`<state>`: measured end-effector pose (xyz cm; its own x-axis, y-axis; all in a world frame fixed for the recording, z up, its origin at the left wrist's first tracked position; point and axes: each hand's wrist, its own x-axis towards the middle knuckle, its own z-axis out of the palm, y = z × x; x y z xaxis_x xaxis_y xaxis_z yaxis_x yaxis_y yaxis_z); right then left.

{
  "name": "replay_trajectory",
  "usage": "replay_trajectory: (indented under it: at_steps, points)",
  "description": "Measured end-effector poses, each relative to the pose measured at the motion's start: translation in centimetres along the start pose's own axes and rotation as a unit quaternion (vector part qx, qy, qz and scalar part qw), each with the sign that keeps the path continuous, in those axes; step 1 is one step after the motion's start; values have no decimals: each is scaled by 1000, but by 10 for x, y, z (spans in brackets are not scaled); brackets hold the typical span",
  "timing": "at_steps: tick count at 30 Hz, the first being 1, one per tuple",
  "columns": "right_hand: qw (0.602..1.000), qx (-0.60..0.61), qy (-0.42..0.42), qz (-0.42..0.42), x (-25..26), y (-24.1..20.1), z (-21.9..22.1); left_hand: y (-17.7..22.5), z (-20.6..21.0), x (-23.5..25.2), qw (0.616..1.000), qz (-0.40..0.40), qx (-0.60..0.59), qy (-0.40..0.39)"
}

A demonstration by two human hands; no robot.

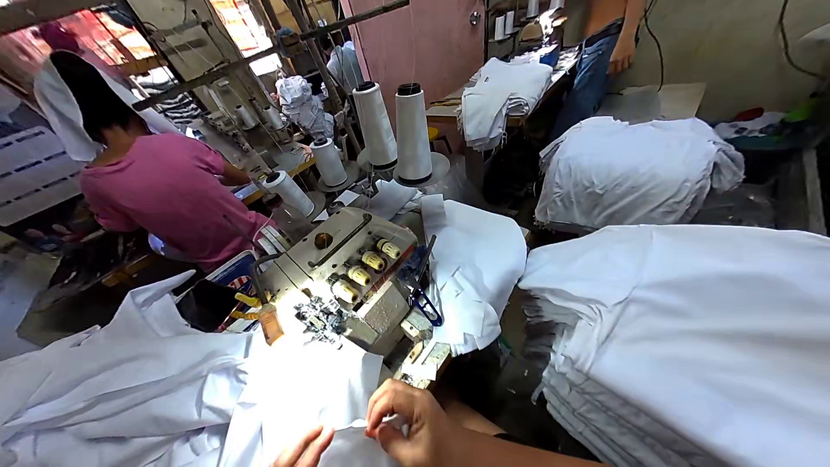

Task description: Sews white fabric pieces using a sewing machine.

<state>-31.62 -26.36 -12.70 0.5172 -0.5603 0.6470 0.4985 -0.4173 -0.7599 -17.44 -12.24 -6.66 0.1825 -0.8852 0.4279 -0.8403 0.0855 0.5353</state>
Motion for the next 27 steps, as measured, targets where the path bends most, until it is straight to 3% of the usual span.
replay_trajectory:
  at_steps: [3, 8, 10, 13, 15, 21, 27]
  points:
    - [979, -110, -21, -173, 3, -13, -2, 7, -4, 30, 994, 47, 88, -49]
    - [964, -100, -14, -247, -1, -14, -1, -5, -11, 45, 985, 69, 1, -157]
    - [977, -82, 12, -197, -4, -10, 2, 1, -11, 45, 982, 71, -68, -159]
    - [1000, 10, -20, 6, -5, -19, -3, 11, -7, 43, 986, 62, -105, -113]
    - [985, 86, -61, 135, -4, -23, -9, 10, -5, 39, 988, 49, -113, -90]
    - [976, 59, -28, 209, -12, -12, -13, -4, 10, 38, 997, 63, -13, 31]
    - [970, 85, 24, 226, -19, 7, -8, -11, 6, 42, 998, 45, -9, 39]
